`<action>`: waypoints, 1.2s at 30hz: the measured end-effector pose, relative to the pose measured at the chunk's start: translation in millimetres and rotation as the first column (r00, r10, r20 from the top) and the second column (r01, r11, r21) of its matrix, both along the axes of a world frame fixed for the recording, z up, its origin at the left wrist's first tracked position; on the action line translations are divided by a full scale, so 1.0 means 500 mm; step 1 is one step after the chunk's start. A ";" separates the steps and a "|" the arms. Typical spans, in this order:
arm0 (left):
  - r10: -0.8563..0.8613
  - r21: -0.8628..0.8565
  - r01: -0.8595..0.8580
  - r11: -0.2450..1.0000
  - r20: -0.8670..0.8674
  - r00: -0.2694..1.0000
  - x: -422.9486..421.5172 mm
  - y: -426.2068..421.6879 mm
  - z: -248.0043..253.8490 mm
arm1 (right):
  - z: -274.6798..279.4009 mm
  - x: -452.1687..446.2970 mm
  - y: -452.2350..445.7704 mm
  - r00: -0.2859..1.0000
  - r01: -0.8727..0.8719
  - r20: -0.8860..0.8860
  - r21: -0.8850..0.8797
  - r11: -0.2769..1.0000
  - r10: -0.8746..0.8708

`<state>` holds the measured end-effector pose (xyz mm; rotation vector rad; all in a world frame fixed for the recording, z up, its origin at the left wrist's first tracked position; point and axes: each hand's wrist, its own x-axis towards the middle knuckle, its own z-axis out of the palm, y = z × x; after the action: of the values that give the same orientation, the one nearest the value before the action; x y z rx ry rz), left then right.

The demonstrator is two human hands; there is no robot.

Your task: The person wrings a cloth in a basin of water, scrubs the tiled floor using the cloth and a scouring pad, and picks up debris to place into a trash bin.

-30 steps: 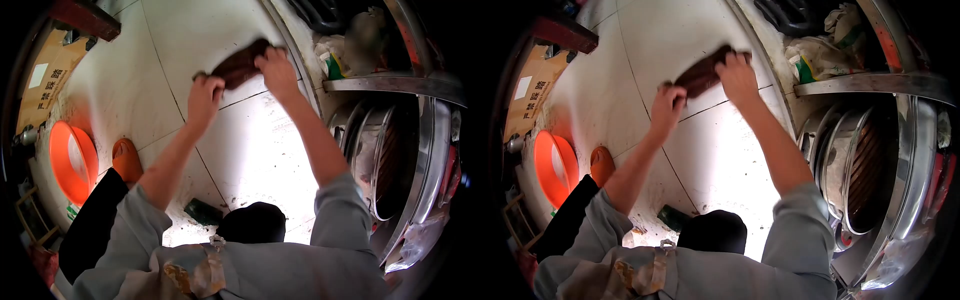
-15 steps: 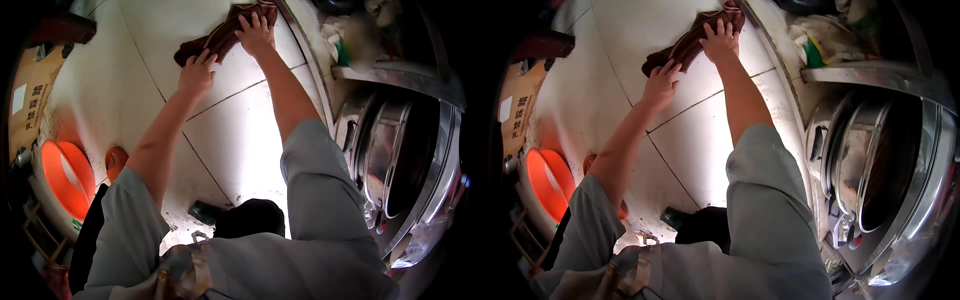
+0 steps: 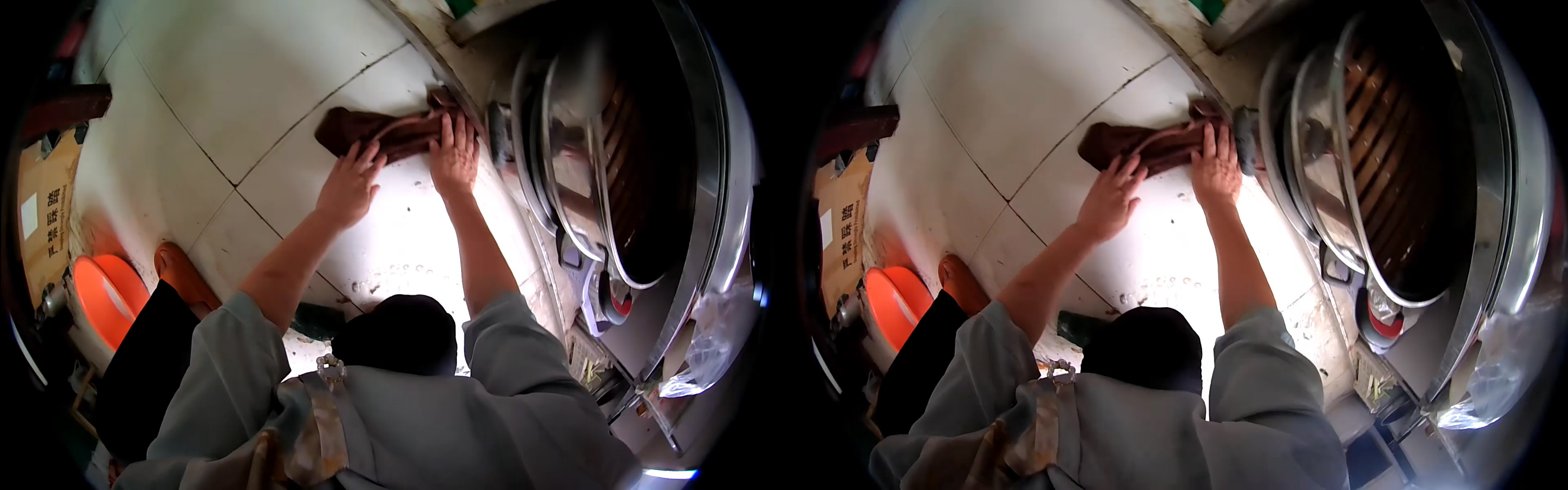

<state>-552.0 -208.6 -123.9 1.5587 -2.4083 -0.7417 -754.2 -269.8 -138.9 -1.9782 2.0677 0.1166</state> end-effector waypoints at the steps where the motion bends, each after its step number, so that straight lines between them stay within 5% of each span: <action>1: -0.041 0.021 0.041 0.999 -0.001 0.999 -0.027 0.023 0.006 | 0.008 -0.033 0.040 0.999 0.046 0.006 0.034 0.998 -0.046; 3: -0.185 0.064 0.184 0.981 0.021 0.982 -0.089 0.077 0.006 | 0.006 -0.113 0.131 0.993 0.113 -0.046 0.049 0.992 -0.111; 5: -0.284 0.035 0.291 0.956 -0.140 0.949 -0.151 0.154 -0.022 | 0.016 -0.192 0.241 0.982 0.174 -0.073 -0.010 0.985 -0.174; 7: -0.406 0.205 0.443 0.873 -0.197 0.892 -0.213 0.242 -0.052 | 0.019 -0.267 0.358 0.975 0.208 -0.068 -0.055 0.977 -0.212; 8: -0.246 0.586 0.406 0.701 -0.335 0.909 -0.245 0.249 -0.022 | 0.034 -0.287 0.407 0.959 0.268 -0.085 -0.017 0.963 -0.269; 11: -0.155 0.682 0.394 0.616 -0.386 0.909 -0.276 0.271 0.013 | 0.052 -0.331 0.500 0.951 0.295 -0.084 -0.030 0.955 -0.297; 14: -0.072 0.654 0.344 0.674 -0.405 0.911 -0.259 0.248 0.008 | 0.108 -0.274 0.428 0.968 0.231 0.128 -0.116 0.966 -0.216; 15: -0.225 0.320 0.401 0.858 -0.469 0.854 -0.224 0.229 0.015 | 0.134 -0.236 0.389 0.961 0.222 0.198 -0.141 0.965 -0.192; 18: 0.114 0.153 -0.039 0.988 -0.524 0.844 -0.102 0.107 0.037 | 0.154 -0.129 0.237 0.940 0.171 0.328 -0.222 0.960 -0.091; 20: 0.133 -0.014 -0.147 0.989 -0.351 0.927 -0.011 -0.006 0.015 | 0.113 -0.058 0.135 0.960 0.025 0.276 -0.243 0.970 0.045; 24: 0.261 0.049 -0.257 0.965 -0.147 0.954 0.063 -0.132 0.024 | 0.016 0.047 0.015 0.900 -0.160 0.328 -0.363 0.918 0.286; 29: 0.183 0.061 -0.184 0.981 0.024 0.983 0.065 -0.015 -0.003 | -0.030 0.118 0.202 0.870 -0.185 0.368 -0.373 0.909 0.328; 30: 0.167 0.059 -0.165 0.985 -0.039 0.985 0.089 0.056 -0.001 | -0.048 0.126 0.269 0.833 -0.059 0.538 -0.151 0.987 0.132; 31: 0.133 0.012 -0.133 0.991 -0.023 0.991 0.114 0.138 0.006 | 0.047 0.145 0.283 0.645 -0.039 0.712 0.392 0.919 -0.276; 32: 0.132 0.073 -0.129 0.989 -0.029 0.991 0.141 0.227 -0.001 | 0.009 0.143 0.364 0.669 -0.257 0.733 0.069 0.964 0.126; 33: 0.105 0.212 -0.116 0.970 0.062 0.993 0.159 0.302 0.018 | -0.032 0.139 0.437 0.599 -0.470 0.619 -0.242 0.849 0.508; 36: 0.225 0.359 -0.226 0.905 0.045 0.973 0.197 0.415 0.045 | 0.022 0.165 0.453 0.365 -0.746 0.755 -0.112 0.656 0.545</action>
<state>-453.2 -1.3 -101.5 1.9310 -2.1233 -1.1842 -671.7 -43.4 -128.1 -2.0589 0.6197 -0.2382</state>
